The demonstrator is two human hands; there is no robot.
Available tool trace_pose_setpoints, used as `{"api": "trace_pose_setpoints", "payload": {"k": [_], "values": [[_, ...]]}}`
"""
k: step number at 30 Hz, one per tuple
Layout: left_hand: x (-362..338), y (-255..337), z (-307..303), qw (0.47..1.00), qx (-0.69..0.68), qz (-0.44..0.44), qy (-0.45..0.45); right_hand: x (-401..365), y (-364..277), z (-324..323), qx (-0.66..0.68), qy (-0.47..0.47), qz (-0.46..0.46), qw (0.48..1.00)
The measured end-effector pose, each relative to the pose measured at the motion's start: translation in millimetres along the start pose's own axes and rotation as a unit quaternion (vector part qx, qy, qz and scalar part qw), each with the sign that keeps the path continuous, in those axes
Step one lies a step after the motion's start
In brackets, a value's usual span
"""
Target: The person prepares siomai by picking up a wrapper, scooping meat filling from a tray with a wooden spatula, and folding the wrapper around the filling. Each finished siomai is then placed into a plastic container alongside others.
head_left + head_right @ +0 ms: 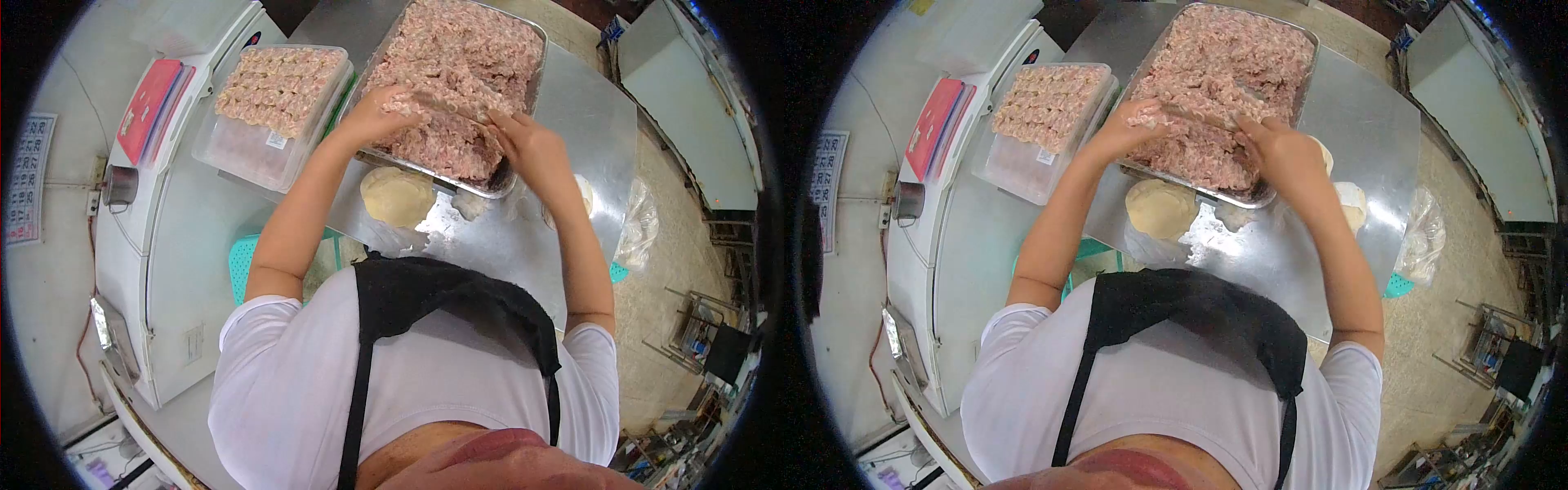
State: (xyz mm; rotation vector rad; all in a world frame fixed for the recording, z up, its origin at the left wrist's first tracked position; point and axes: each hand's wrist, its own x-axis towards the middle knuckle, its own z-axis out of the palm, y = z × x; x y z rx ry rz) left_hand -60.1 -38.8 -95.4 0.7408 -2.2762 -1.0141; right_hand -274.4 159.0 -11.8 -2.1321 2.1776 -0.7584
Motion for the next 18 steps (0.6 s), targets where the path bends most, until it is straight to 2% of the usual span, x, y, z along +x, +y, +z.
{"api": "trace_pose_setpoints", "payload": {"k": [1,3,4,5,6,7,9,10,11,12,13,15,16,17,18], "values": [[-2,10,-2,1.000,0.001,-0.001,0.004,-4,-12,2,0.000,0.000,-0.004,1.000],[-9,31,-6,0.994,-0.075,-0.074,-0.037,-13,-25,13,-0.009,0.028,-0.073,0.997],[-8,40,-11,0.994,-0.076,-0.075,-0.037,-13,-13,34,0.025,0.019,-0.053,0.998],[-6,49,-15,0.986,-0.041,-0.130,-0.100,-15,6,41,0.023,0.018,-0.050,0.998],[-3,53,-18,0.971,-0.006,-0.182,-0.157,-12,24,39,-0.037,-0.042,0.007,0.998],[-6,51,-22,0.972,-0.006,-0.179,-0.154,-9,28,34,-0.094,-0.099,0.065,0.988],[-20,46,-26,0.990,-0.059,-0.089,-0.089,-19,25,12,-0.087,-0.109,0.087,0.986],[-24,61,-31,0.990,-0.063,-0.087,-0.093,-24,20,-1,-0.049,-0.087,0.092,0.991],[-25,78,-40,0.997,-0.040,0.033,-0.052,-27,12,-14,-0.012,-0.062,0.096,0.993],[-26,94,-48,0.988,-0.017,0.153,-0.008,-29,2,-25,0.103,-0.040,0.152,0.982],[-28,103,-53,0.987,-0.021,0.157,-0.006,-31,-12,-36,0.097,-0.039,0.153,0.983],[-35,112,-60,0.984,-0.014,0.173,-0.036,-34,-43,-48,0.306,-0.055,0.143,0.940],[-34,108,-63,0.984,-0.018,0.176,-0.036,-33,-50,-33,0.295,-0.048,0.074,0.951],[-30,101,-65,0.975,-0.037,0.180,-0.122,-32,-60,-22,0.211,-0.070,0.039,0.974],[-29,96,-66,0.959,-0.055,0.184,-0.207,-29,-62,-20,0.216,-0.099,0.049,0.970]]}}
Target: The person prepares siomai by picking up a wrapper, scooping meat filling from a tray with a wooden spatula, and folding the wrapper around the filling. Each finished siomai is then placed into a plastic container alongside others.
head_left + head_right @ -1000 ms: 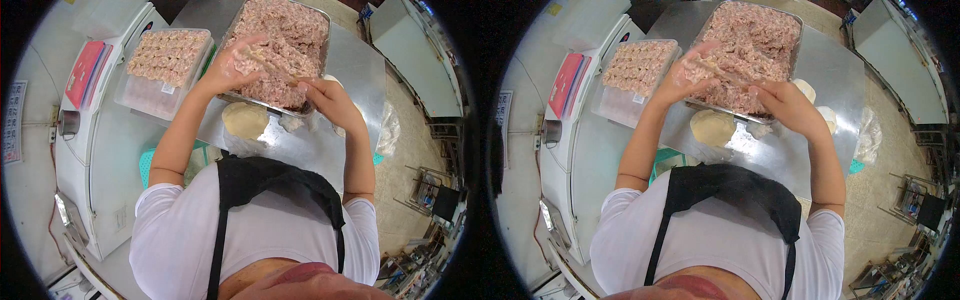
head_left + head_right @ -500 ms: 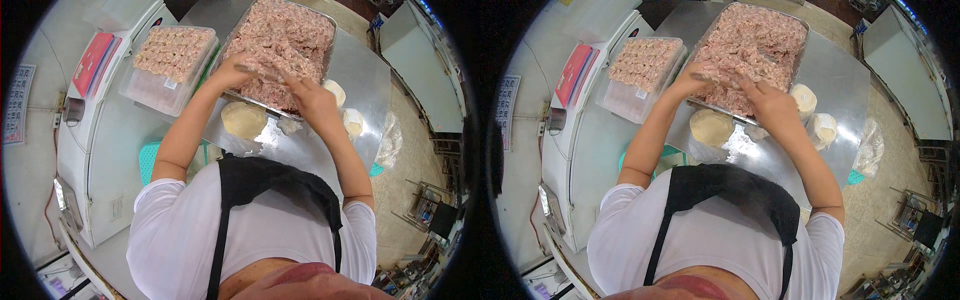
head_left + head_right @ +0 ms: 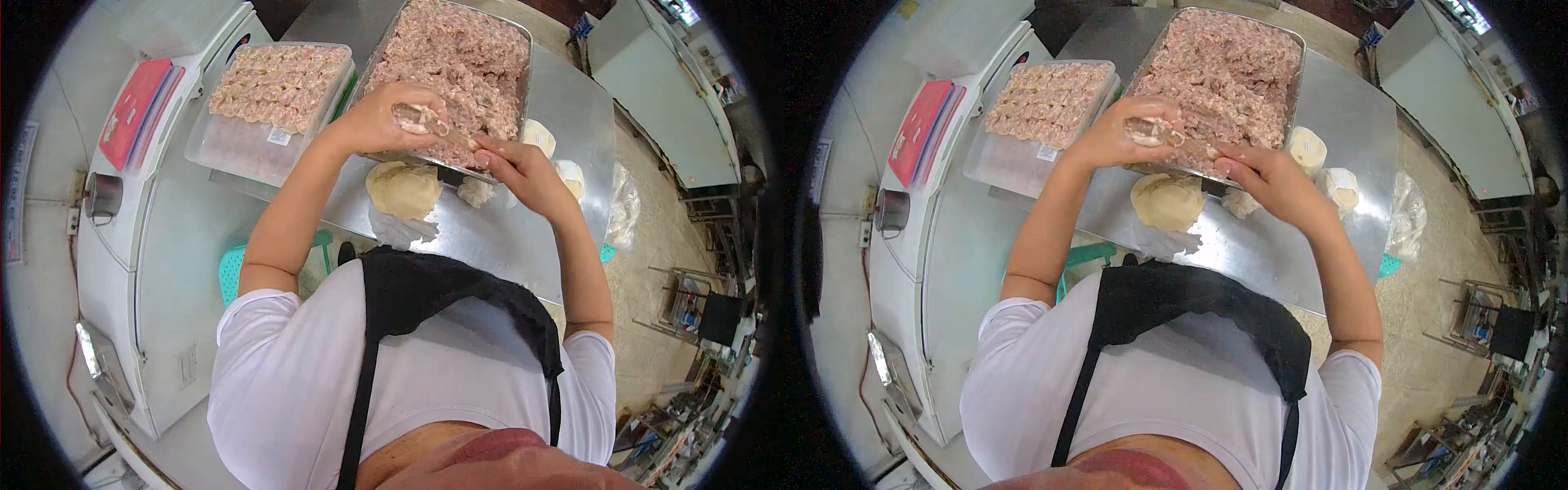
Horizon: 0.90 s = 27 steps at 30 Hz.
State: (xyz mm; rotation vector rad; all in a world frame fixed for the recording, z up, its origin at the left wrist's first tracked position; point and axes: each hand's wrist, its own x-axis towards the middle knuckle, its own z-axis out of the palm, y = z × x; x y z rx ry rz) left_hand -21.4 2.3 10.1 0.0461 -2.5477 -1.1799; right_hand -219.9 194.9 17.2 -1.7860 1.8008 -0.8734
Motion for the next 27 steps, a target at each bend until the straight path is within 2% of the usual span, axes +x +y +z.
{"api": "trace_pose_setpoints", "payload": {"k": [2,4,6,7,9,10,11,13,14,15,16,18,19,21,23,24,25,27], "values": [[-12,-10,0,0.998,0.045,-0.018,0.027,4,-12,-3,0.001,-0.026,0.015,1.000],[-23,-13,-8,0.993,0.094,-0.038,0.056,7,-44,-14,-0.239,0.089,-0.011,0.967],[-35,-11,-16,0.987,0.030,-0.108,0.113,10,-64,10,-0.241,0.111,-0.042,0.963],[-39,-11,-24,0.987,0.029,-0.106,0.114,12,-71,23,-0.240,0.130,-0.072,0.959],[-50,-11,-42,0.994,0.023,-0.100,0.031,26,-74,34,-0.258,0.120,-0.075,0.956],[-63,-22,-42,0.988,0.071,-0.097,0.097,32,-81,31,-0.271,0.120,-0.054,0.954],[-75,-26,-51,0.988,0.073,-0.097,0.100,40,-91,31,-0.282,0.120,-0.033,0.951],[-100,-24,-69,0.986,-0.051,-0.138,0.085,49,-118,45,-0.258,0.108,-0.005,0.960],[-110,-22,-75,0.991,0.008,-0.044,0.127,54,-124,60,-0.213,0.117,-0.067,0.968],[-119,-20,-84,0.991,0.006,-0.047,0.129,59,-130,76,-0.167,0.125,-0.129,0.969],[-128,-17,-94,0.991,-0.016,-0.082,0.101,64,-141,92,-0.212,0.054,-0.043,0.975],[-149,-23,-108,0.989,-0.037,-0.119,0.075,76,-145,118,-0.176,0.031,-0.015,0.984],[-161,-30,-113,0.987,-0.007,-0.121,0.105,83,-146,129,-0.139,0.010,0.014,0.990],[-186,-49,-125,0.983,0.022,-0.126,0.134,84,-140,142,-0.122,0.024,0.003,0.992],[-218,-74,-147,0.975,0.075,-0.170,0.120,75,-123,149,-0.055,0.099,0.009,0.994],[-234,-82,-157,0.967,0.080,-0.186,0.157,67,-122,148,-0.006,0.100,0.101,0.990],[-251,-96,-169,0.967,0.078,-0.185,0.158,54,-109,150,-0.008,0.100,0.102,0.990],[-273,-126,-188,0.937,0.139,-0.269,0.176,24,-74,158,0.094,0.209,0.195,0.954]]}}
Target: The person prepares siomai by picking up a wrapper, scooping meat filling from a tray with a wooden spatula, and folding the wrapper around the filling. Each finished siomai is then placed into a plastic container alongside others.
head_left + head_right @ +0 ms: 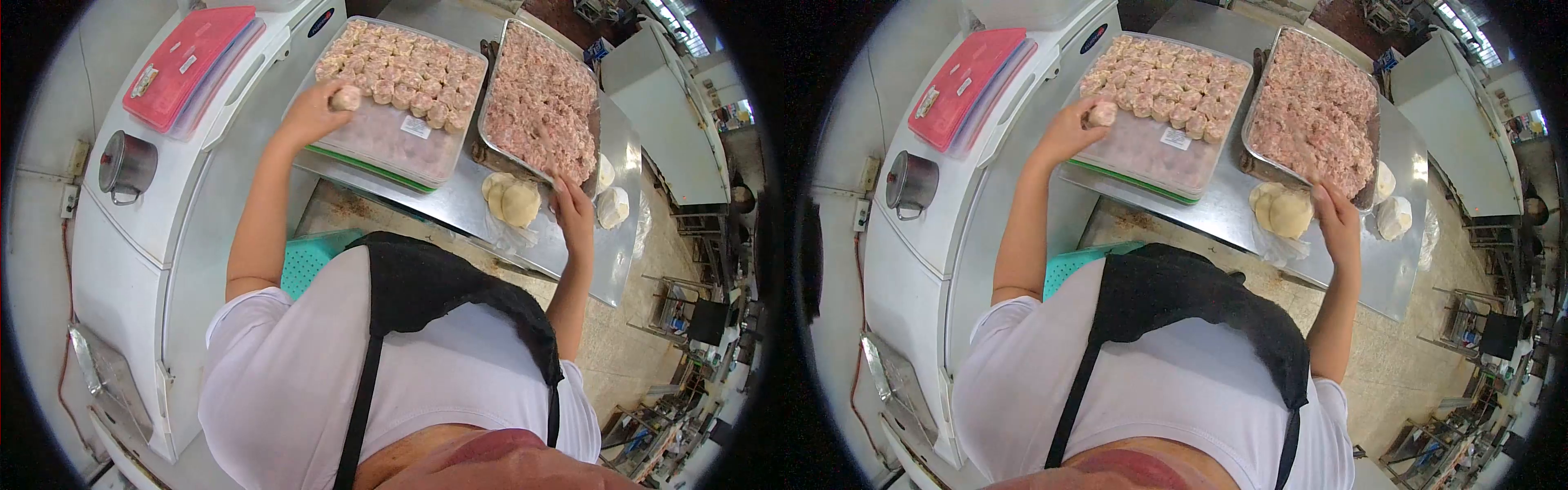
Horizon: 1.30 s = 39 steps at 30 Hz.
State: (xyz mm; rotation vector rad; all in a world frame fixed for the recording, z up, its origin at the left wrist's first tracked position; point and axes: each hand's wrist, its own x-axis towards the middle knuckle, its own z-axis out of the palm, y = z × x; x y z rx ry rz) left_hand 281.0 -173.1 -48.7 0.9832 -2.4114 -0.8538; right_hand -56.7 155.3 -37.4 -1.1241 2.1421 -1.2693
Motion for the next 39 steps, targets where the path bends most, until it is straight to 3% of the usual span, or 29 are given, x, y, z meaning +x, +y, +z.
{"api": "trace_pose_setpoints", "payload": {"k": [1,3,4,6,14,16,22,29,31,32,34,39], "values": [[0,-5,0,1.000,-0.001,0.003,-0.003,-12,2,-8,0.000,0.003,0.002,1.000],[2,-11,1,0.982,0.115,0.118,0.096,-38,3,-18,0.098,0.015,0.124,0.987],[4,-2,4,0.982,0.113,0.122,0.091,-47,4,-18,0.099,0.020,0.128,0.987],[9,26,25,0.997,-0.007,0.081,-0.011,-65,9,-16,0.103,0.101,0.146,0.979],[13,75,101,0.980,-0.020,0.174,-0.094,-110,9,-10,0.101,0.183,0.181,0.961],[15,72,114,0.970,-0.017,0.236,-0.053,-123,11,-6,0.094,0.200,0.196,0.955],[18,87,124,0.974,0.003,0.216,-0.066,-145,16,10,0.087,0.213,0.236,0.944],[15,78,107,0.965,-0.037,0.249,-0.069,-126,13,19,0.117,0.183,0.219,0.951],[16,84,100,0.978,0.003,0.143,-0.151,-114,8,26,0.102,0.166,0.186,0.963],[19,82,108,0.978,0.003,0.143,-0.153,-110,5,27,0.103,0.166,0.188,0.963],[24,78,123,0.966,-0.011,0.251,-0.066,-107,1,29,0.110,0.152,0.178,0.966],[21,75,110,0.960,-0.026,0.266,-0.083,-123,-4,34,0.106,0.154,0.183,0.965]]}}
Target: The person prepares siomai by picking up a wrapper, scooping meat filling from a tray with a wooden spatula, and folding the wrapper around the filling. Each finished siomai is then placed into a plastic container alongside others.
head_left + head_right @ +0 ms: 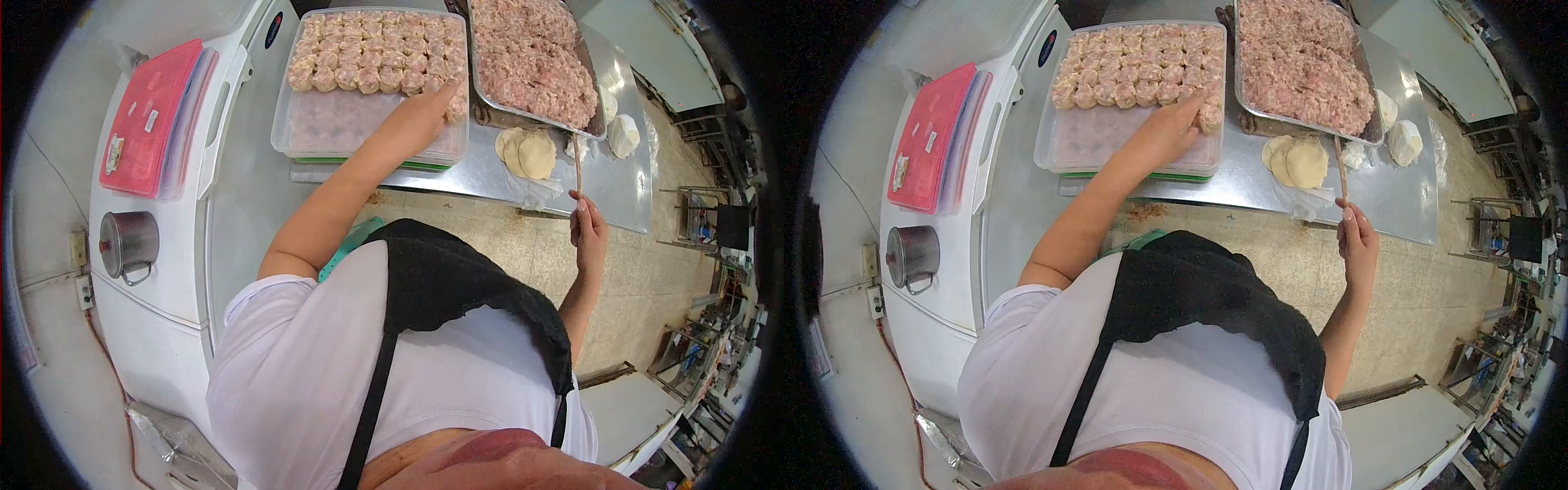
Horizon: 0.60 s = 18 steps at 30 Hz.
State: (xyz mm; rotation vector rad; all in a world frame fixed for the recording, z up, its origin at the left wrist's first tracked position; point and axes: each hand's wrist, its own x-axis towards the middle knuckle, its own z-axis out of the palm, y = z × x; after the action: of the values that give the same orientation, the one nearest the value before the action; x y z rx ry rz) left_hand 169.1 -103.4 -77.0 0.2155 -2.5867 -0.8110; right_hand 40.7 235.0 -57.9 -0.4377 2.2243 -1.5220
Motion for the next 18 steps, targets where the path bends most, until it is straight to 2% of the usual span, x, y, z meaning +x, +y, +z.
{"api": "trace_pose_setpoints", "payload": {"k": [2,4,5,7,9,11,13,15,18], "values": [[-7,-3,-19,1.000,-0.011,-0.003,-0.009,-9,5,-6,-0.002,0.001,0.001,1.000],[-18,-15,-43,0.995,0.068,-0.055,0.053,-16,8,-10,-0.002,0.034,0.040,0.999],[-23,-24,-54,0.994,0.072,-0.056,0.055,-17,10,-13,0.001,0.032,0.038,0.999],[-28,-44,-71,0.958,0.244,-0.087,0.124,-18,12,-17,0.021,0.029,0.030,0.999],[-26,-56,-75,0.957,0.254,-0.086,0.109,-14,8,-14,0.028,0.031,0.038,0.998],[-20,-67,-74,0.957,0.262,-0.083,0.092,-7,1,-7,0.013,0.011,0.008,1.000],[-14,-72,-72,0.955,0.274,-0.056,0.100,0,-9,4,0.009,0.018,0.008,1.000],[-16,-77,-79,0.956,0.274,-0.039,0.099,9,-16,8,0.029,-0.024,-0.019,0.999],[-24,-85,-86,0.959,0.271,-0.011,0.082,13,-18,13,0.034,-0.035,-0.017,0.999]]}}
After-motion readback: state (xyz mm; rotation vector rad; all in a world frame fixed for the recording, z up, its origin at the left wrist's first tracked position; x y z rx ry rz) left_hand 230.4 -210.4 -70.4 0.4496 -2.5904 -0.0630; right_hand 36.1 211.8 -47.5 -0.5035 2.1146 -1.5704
